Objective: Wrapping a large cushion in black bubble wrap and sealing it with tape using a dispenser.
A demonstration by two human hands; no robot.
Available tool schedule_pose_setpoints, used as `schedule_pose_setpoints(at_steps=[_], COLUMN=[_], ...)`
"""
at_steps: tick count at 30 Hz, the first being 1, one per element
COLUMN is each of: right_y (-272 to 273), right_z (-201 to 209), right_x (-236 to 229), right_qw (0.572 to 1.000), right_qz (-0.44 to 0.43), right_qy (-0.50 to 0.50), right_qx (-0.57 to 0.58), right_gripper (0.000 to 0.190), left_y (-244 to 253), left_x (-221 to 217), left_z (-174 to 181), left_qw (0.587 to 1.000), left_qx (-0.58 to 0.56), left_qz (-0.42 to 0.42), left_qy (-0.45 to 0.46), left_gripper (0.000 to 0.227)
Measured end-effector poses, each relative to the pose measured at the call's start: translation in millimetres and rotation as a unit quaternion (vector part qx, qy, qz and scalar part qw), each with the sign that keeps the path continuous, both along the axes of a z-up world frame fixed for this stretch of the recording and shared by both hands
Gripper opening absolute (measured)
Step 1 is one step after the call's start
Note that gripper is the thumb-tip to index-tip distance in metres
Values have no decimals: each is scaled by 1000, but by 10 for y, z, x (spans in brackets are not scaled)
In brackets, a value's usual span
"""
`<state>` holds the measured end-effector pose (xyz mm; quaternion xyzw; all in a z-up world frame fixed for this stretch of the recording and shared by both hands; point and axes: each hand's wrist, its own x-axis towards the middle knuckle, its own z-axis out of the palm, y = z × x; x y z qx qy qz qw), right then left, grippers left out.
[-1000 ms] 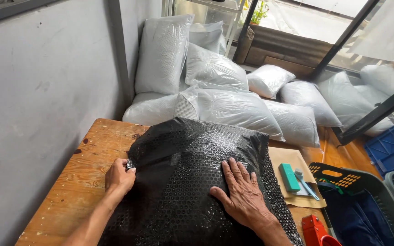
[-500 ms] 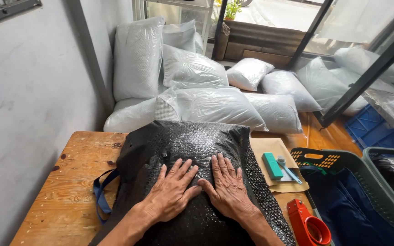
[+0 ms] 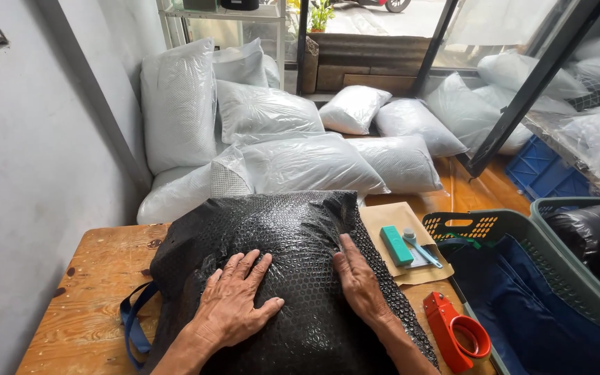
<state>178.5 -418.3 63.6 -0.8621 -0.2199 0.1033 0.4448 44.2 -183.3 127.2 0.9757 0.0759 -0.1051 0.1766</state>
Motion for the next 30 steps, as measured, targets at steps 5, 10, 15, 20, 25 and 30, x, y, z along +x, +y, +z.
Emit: schedule_pose_setpoints(at_steps=[5,10,15,20,25,30], right_y=[-142,-147,-132,46,416,485], right_z=[-265,-255,11,190,187,62], right_x=[327,235,58,40,-178,-209], right_qw=[995,990,987,985,940,937], right_qz=[-10,81,92,30,160,162], right_qy=[-74,33,106,-74,-207,-212], right_qx=[-72,-111,-77,-155,-219,-226], right_gripper=[69,78,97,106,72,72], left_y=[-16,-27,-85,-77,-124,-63], left_x=[8,32,182,412,356,434], left_z=[-89,-82,-120,-483,-305,-319], left_qw=[1000,1000,995,948,988,994], left_qx=[4,17,-7,107,47,3], left_qz=[9,9,63,-51,-52,-10], left_qy=[-24,-25,-75,-296,-139,-109], left_gripper=[85,84,89,70,67,64])
